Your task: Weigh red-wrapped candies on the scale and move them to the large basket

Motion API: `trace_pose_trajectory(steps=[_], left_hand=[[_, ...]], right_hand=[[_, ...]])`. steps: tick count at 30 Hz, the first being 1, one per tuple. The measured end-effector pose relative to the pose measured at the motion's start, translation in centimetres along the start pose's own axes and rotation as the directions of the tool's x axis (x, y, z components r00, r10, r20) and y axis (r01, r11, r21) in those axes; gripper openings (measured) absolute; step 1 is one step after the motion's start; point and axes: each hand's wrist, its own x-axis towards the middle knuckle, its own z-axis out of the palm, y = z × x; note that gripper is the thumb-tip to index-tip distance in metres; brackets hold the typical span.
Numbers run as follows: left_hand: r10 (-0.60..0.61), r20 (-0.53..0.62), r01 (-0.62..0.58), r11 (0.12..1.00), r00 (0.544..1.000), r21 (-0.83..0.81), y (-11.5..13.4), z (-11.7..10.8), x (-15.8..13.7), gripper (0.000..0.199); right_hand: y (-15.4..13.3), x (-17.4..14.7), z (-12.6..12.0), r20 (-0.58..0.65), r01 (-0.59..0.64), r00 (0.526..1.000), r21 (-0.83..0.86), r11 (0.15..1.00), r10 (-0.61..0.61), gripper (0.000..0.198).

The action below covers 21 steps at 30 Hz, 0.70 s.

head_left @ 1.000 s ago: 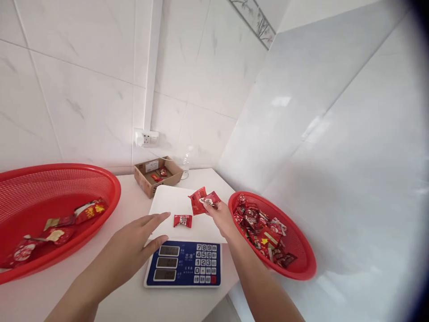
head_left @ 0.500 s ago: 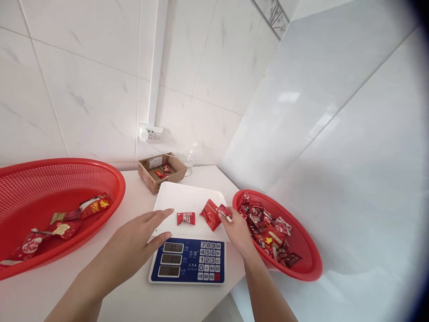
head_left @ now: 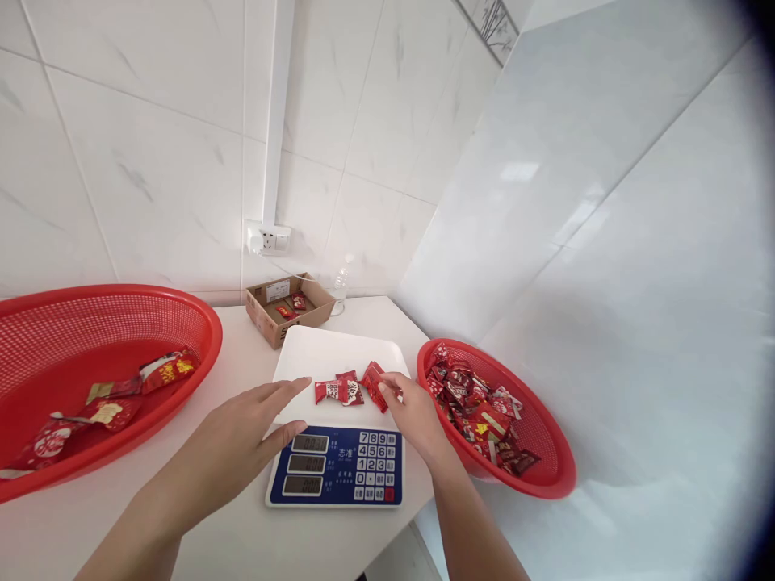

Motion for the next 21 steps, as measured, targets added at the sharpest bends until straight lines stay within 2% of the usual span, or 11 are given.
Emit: trace_pose_trajectory(steps=[4,8,11,13,15,16,18,21], left_hand=[[0.005,0.031,-0.005,1.0,1.0,0.002,0.0,0.3,0.2,0.049],[0.016,0.06,-0.016,1.0,0.998,0.003,0.0,0.5,0.2,0.051],[0.009,0.062,-0.01,1.0,0.998,0.023,-0.4,0.6,0.2,0.055],[-0.004,0.049,0.002,0.999,0.999,0.032,-1.0,0.9,0.2,0.058],[-0.019,0.043,0.018,0.999,0.999,0.033,-1.5,1.3,0.3,0.059],[-0.027,0.045,0.025,0.999,0.999,0.032,-1.7,1.5,0.4,0.06],[-0.04,0.055,0.038,0.999,0.998,0.035,-2.1,1.9,0.5,0.059],[-0.047,0.078,0.044,0.998,0.996,0.043,-2.5,2.5,0.5,0.057]], right_hand=[[-0.4,-0.6,0.4,0.093,0.095,0.992,-0.083,0.992,-0.088,0.027],[-1.4,-1.4,0.7,0.177,0.145,0.976,-0.071,0.987,-0.131,0.036],[-0.7,-1.7,-0.7,0.127,0.13,0.984,-0.021,0.991,-0.127,0.039],[1.1,-1.4,-2.5,0.052,0.103,0.994,-0.054,0.993,-0.1,0.039],[4.0,-1.0,-4.8,-0.007,-0.004,1.0,-0.132,0.991,0.003,0.039],[5.7,-0.9,-6.1,-0.034,-0.118,0.993,-0.187,0.975,0.114,0.04],[9.3,-0.9,-8.7,-0.043,-0.341,0.939,-0.252,0.906,0.341,0.046],[14.2,-1.4,-11.7,-0.047,-0.514,0.853,-0.249,0.821,0.52,0.066]])
